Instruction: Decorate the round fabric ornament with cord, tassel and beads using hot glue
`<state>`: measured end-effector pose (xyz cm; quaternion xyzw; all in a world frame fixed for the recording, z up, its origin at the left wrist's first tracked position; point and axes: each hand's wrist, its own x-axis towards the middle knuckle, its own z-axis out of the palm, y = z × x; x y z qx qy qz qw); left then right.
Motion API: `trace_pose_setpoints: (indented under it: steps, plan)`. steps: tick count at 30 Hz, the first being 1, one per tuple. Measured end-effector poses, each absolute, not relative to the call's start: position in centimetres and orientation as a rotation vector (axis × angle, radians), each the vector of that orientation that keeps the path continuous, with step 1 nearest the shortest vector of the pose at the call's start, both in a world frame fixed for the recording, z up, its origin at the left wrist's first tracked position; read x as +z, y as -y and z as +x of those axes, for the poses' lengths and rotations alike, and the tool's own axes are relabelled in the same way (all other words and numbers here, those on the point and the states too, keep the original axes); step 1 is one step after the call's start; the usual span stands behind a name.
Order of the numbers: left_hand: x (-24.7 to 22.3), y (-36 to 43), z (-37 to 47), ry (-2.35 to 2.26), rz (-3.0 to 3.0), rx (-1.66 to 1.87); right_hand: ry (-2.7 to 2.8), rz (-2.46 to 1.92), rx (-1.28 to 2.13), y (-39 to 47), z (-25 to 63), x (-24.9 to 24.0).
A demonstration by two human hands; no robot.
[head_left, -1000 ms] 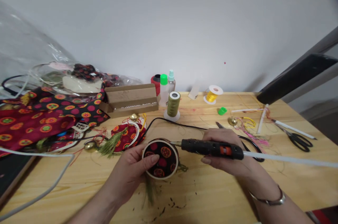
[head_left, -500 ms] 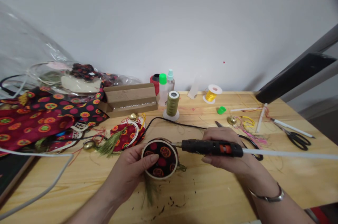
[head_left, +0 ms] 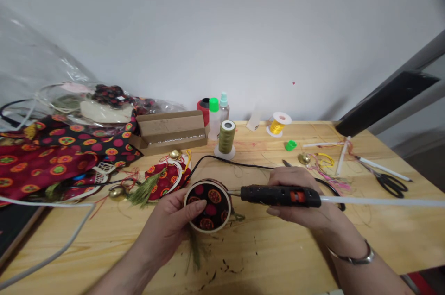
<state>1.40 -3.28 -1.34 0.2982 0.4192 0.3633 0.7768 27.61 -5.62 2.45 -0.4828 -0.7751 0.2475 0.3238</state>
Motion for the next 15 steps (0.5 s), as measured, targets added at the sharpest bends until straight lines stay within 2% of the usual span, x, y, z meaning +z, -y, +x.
trace_pose_setpoints:
  steps: [9, 15]
  plan:
    - [-1.87, 3.09, 1.37, -0.951, 0.61, 0.878, 2.017, -1.23, 0.683, 5.76, 27.73, 2.79]
    - [-1.24, 3.22, 1.62, -0.944, 0.576, 0.858, 1.89, -1.365, 0.306, 5.02, 27.98, 1.95]
